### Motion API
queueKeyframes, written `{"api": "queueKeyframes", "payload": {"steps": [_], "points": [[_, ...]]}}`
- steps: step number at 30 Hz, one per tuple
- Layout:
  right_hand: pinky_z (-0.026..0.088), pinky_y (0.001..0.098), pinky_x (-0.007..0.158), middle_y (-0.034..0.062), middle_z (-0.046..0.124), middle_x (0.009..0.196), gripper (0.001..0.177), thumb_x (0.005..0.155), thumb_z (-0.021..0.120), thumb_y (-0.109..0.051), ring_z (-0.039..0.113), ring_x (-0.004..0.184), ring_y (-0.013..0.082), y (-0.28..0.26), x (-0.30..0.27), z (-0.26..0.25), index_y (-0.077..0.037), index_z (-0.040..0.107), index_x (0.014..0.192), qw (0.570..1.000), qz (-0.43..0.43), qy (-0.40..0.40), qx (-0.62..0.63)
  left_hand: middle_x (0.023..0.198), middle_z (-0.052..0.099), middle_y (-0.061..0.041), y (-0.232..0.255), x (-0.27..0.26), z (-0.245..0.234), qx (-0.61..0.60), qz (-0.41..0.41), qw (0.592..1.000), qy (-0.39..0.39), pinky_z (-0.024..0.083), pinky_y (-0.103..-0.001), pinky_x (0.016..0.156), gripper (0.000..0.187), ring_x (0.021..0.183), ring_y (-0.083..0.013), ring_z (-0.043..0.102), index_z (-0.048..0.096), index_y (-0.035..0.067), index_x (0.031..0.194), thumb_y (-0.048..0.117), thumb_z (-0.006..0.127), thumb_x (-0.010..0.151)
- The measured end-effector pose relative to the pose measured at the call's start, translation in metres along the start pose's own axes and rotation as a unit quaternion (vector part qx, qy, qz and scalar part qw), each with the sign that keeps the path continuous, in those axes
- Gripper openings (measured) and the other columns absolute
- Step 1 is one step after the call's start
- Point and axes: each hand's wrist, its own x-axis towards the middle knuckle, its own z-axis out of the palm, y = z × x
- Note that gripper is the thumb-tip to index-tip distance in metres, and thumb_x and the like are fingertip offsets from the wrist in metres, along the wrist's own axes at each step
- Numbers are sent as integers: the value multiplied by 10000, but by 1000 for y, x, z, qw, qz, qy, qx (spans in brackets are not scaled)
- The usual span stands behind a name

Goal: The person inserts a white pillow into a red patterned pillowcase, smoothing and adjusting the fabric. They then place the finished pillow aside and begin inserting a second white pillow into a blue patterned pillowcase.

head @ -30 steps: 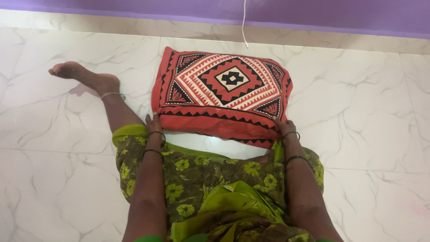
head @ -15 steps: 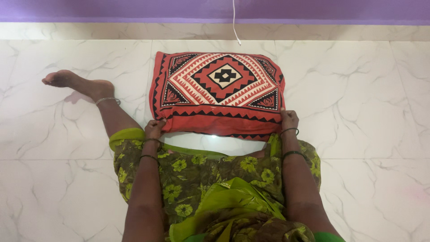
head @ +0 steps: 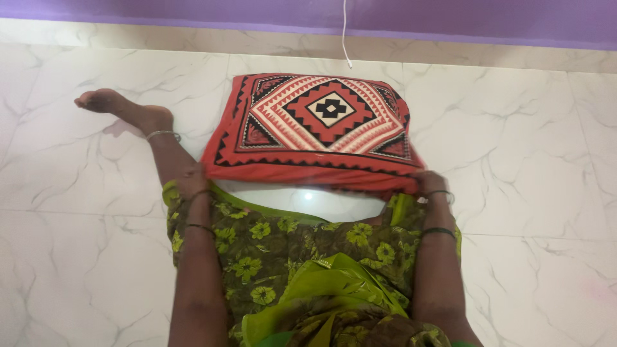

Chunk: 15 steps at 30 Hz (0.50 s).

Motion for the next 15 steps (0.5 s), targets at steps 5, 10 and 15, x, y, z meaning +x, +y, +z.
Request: {"api": "queueKeyframes", "payload": {"steps": [5, 10, 15], "points": [[540, 393, 639, 203, 766, 889, 495, 983, 724, -397, 715, 741, 274, -6, -36, -16, 95, 756, 1032, 813, 497, -41, 299, 887, 710, -254, 2, -12, -54, 188, 168, 966, -61, 555, -539, 751, 463, 810, -448, 695, 770, 16, 948, 472, 691, 932], [593, 410, 645, 186, 739, 988, 572, 747, 884, -271, 721, 847, 301, -16, -25, -9, -40, 645, 1214, 797, 456, -71, 390, 1069, 703, -228, 59, -73, -87, 74, 286, 944, -150, 546, -529, 784, 723, 940, -426, 692, 674, 77, 1226, 634, 770, 774], [587, 412, 764, 91, 752, 1010, 621, 636, 938, -346, 700, 941, 255, -19, -18, -3, -108, 681, 1148, 816, 423, -217, 328, 1082, 734, -206, 47, -74, -41, 236, 393, 844, -277, 542, -549, 791, 639, 940, -422, 702, 673, 64, 1177, 509, 757, 726]]}}
